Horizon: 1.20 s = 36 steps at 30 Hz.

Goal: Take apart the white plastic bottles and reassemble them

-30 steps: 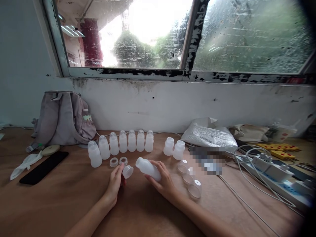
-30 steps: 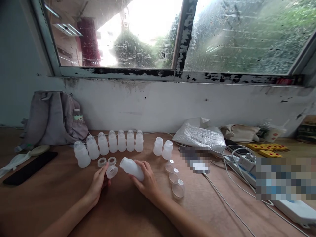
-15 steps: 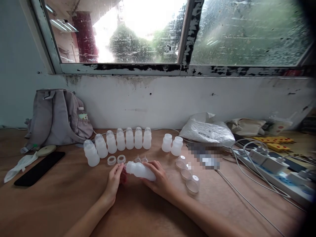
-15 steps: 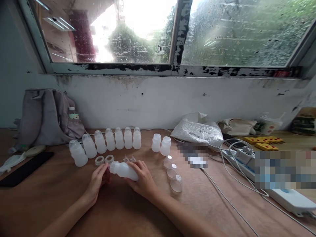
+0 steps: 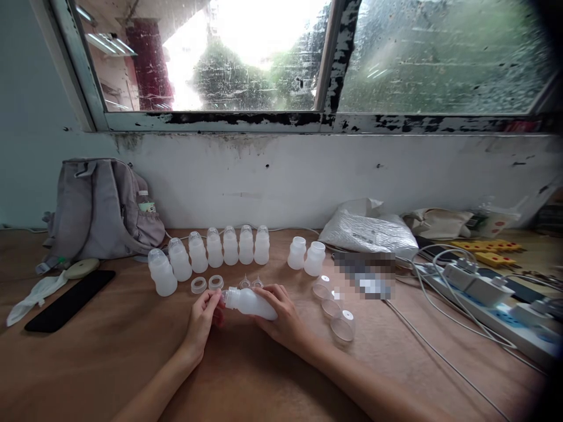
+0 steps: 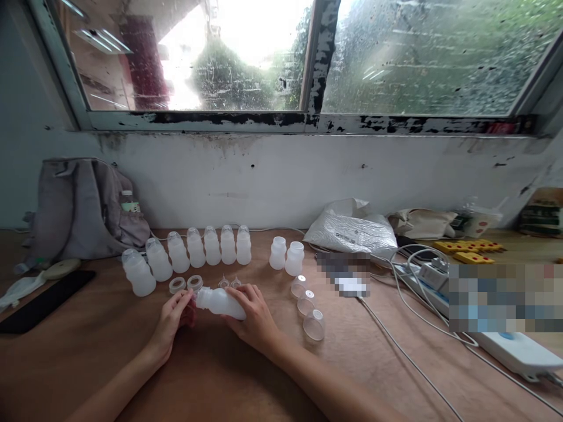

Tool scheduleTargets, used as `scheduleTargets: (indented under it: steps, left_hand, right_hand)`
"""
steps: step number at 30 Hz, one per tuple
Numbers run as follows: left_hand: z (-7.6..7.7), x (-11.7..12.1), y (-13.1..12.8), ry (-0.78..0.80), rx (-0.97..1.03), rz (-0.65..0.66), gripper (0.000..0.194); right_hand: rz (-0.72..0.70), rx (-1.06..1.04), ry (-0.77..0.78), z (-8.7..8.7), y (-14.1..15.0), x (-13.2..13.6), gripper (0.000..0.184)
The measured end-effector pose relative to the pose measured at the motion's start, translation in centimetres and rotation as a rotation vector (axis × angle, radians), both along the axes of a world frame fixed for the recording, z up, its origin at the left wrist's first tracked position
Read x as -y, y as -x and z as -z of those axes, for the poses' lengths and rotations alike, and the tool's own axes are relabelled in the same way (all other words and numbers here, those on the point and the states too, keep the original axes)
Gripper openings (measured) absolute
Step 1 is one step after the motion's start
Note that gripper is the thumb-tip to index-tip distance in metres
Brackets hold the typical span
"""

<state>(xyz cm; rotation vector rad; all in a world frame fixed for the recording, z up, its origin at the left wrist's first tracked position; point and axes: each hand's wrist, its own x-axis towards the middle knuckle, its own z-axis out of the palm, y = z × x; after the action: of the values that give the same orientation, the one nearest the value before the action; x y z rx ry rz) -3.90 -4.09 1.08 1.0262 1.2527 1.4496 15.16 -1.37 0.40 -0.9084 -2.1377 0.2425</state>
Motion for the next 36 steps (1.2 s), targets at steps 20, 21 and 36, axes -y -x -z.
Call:
scheduleTargets:
  steps: [20, 21, 36]
  left_hand:
    - [0.59, -0.44, 0.24, -0.015, -0.207, 0.022, 0.04]
    - [0.57, -0.42, 0.25, -0.01, -0.205, 0.021, 0.04]
    - [0.18, -0.14, 0.35, 0.014, -0.082, -0.009, 0.03]
  right_hand:
    - [-0.021, 0.038, -0.086, 0.36, -0.08, -0.01, 0.049]
    - [-0.022, 0.039, -0.082, 0.34, -0.09, 0.01, 0.049]
    - [-0.011, 0.057, -0.057, 0.44, -0.08, -0.07, 0.049]
